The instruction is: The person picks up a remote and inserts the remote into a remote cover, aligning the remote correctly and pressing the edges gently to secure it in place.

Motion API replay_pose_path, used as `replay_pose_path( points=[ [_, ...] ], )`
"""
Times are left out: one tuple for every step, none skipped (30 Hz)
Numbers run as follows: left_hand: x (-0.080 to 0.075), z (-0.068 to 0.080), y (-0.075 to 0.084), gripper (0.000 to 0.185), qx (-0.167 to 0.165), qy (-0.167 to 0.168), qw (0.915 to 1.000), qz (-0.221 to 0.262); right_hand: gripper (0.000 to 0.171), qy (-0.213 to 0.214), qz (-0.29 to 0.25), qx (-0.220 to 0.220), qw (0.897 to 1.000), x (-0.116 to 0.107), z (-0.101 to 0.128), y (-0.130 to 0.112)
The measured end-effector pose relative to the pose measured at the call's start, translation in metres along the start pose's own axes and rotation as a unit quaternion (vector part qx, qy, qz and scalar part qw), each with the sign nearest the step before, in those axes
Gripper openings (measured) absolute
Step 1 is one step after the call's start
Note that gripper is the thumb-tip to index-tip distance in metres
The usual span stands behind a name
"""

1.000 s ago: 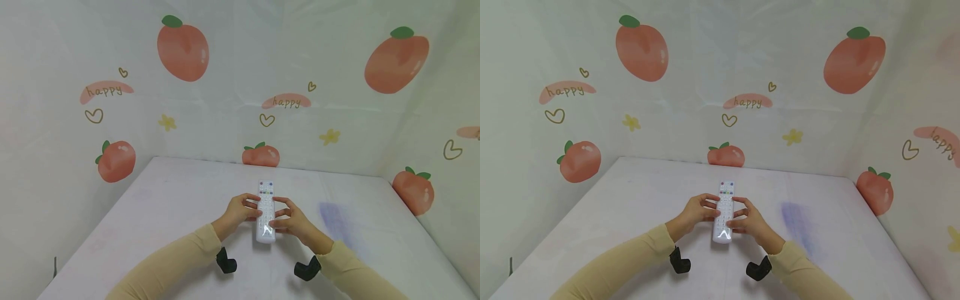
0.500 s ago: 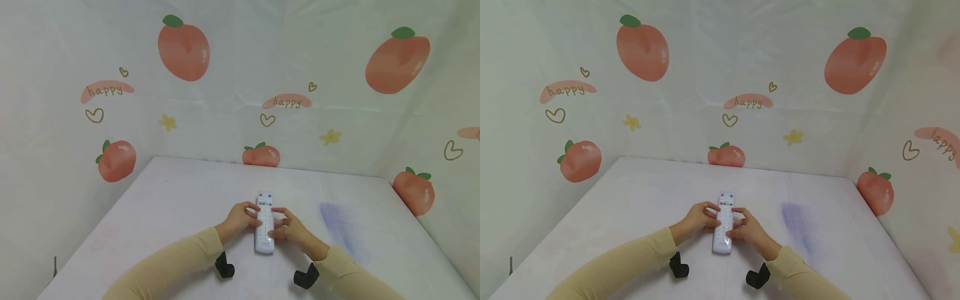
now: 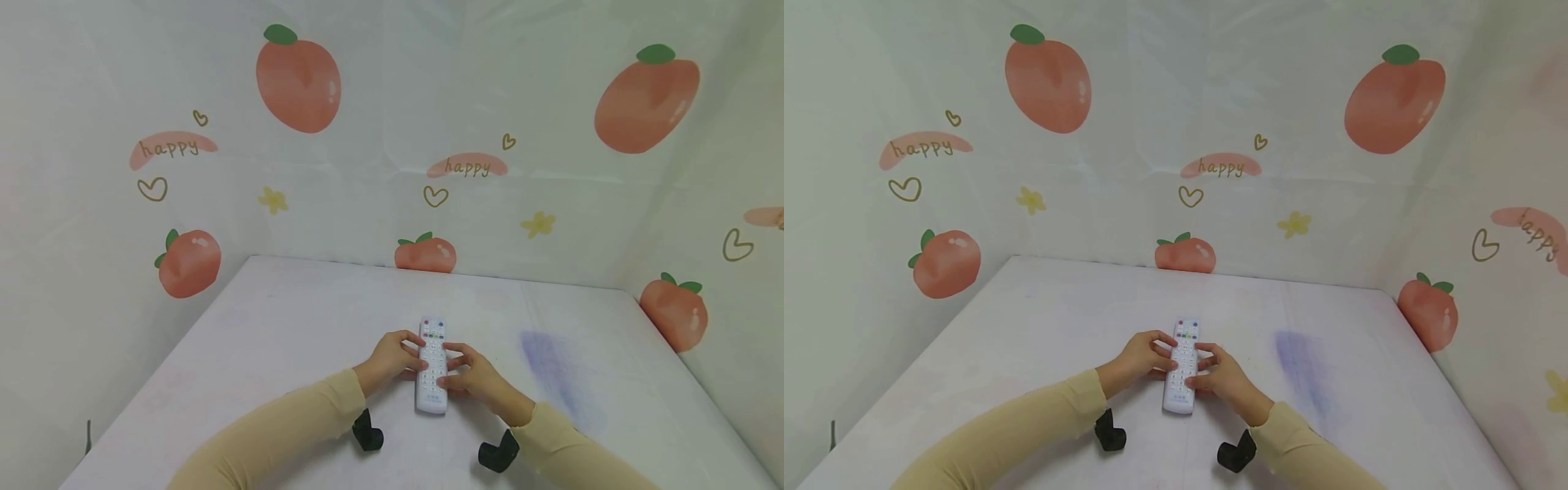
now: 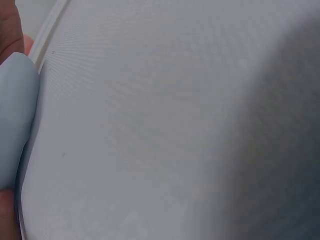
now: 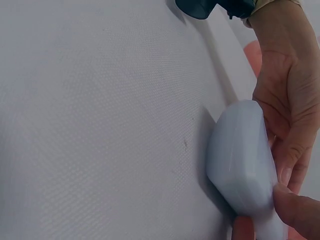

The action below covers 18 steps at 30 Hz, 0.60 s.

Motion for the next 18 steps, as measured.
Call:
replay_pose_path(
  points=[
    [0.0, 0.0, 0.0, 0.038, -0.001, 0.0, 1.0, -0.003, 0.072, 0.0, 0.0, 0.001, 1.0, 0.0, 0.0, 0.0],
    [0.0, 0.0, 0.0, 0.038, 0.0, 0.001, 1.0, -0.007, 0.072, -0.001, 0.0, 0.003, 1.0, 0.0, 0.0, 0.0],
    [0.001, 0.0, 0.001, 0.038, -0.001, 0.001, 0.9999, -0.012, 0.072, -0.004, 0.001, 0.005, 1.0, 0.001, 0.0, 0.0],
    [0.001, 0.0, 0.001, 0.037, 0.0, 0.002, 0.9998, -0.02, 0.073, -0.005, 0.002, 0.006, 1.0, 0.001, 0.0, 0.0],
    [0.001, 0.001, 0.002, 0.037, 0.0, 0.002, 0.9997, -0.026, 0.073, -0.006, 0.004, 0.007, 1.0, 0.001, -0.001, 0.0],
    [0.0, 0.001, 0.002, 0.036, 0.001, 0.002, 0.9994, -0.034, 0.073, -0.008, 0.007, 0.008, 1.0, 0.001, -0.001, 0.0],
    [0.0, 0.001, 0.003, 0.036, 0.002, 0.002, 0.9991, -0.042, 0.073, -0.009, 0.009, 0.007, 1.0, 0.001, -0.001, -0.001],
    [0.0, 0.001, 0.004, 0.036, 0.004, 0.002, 0.9988, -0.049, 0.073, -0.012, 0.013, 0.007, 1.0, 0.001, -0.001, -0.001],
    [0.0, 0.001, 0.004, 0.035, 0.004, 0.001, 0.9985, -0.055, 0.073, -0.015, 0.015, 0.007, 1.0, 0.001, -0.001, -0.002],
    [-0.001, 0.001, 0.005, 0.034, 0.006, 0.0, 0.9981, -0.061, 0.073, -0.017, 0.02, 0.006, 1.0, 0.001, 0.0, -0.002],
    [-0.001, 0.0, 0.005, 0.033, 0.007, -0.002, 0.9978, -0.066, 0.072, -0.019, 0.023, 0.006, 1.0, 0.0, 0.0, -0.003],
    [-0.002, -0.001, 0.006, 0.032, 0.008, -0.004, 0.9973, -0.072, 0.071, -0.024, 0.026, 0.004, 0.999, -0.001, 0.0, -0.004],
    [-0.004, -0.001, 0.007, 0.03, 0.009, -0.005, 0.9967, -0.081, 0.07, -0.025, 0.029, 0.004, 0.999, -0.002, 0.0, -0.006],
    [-0.006, -0.002, 0.009, 0.029, 0.011, -0.004, 0.9958, -0.091, 0.067, -0.024, 0.033, 0.004, 0.999, -0.004, 0.001, -0.007],
    [-0.008, -0.004, 0.013, 0.027, 0.016, -0.002, 0.9944, -0.104, 0.064, -0.022, 0.035, 0.001, 0.999, -0.007, 0.001, -0.01],
    [-0.011, -0.004, 0.017, 0.026, 0.022, 0.001, 0.9926, -0.119, 0.061, -0.019, 0.041, -0.004, 0.999, -0.01, 0.001, -0.014],
    [-0.014, -0.005, 0.023, 0.025, 0.033, 0.006, 0.99, -0.137, 0.058, -0.015, 0.045, -0.011, 0.999, -0.014, 0.0, -0.018],
    [-0.018, -0.006, 0.031, 0.024, 0.047, 0.015, 0.9863, -0.157, 0.055, -0.012, 0.05, -0.025, 0.998, -0.017, 0.0, -0.024]
  ],
)
Point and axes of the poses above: each hand's wrist, its own z-axis away from the middle knuckle, its own x-axis out of the palm, y = z × x, the point moved 10 cm from there along -z, towards the middle knuckle
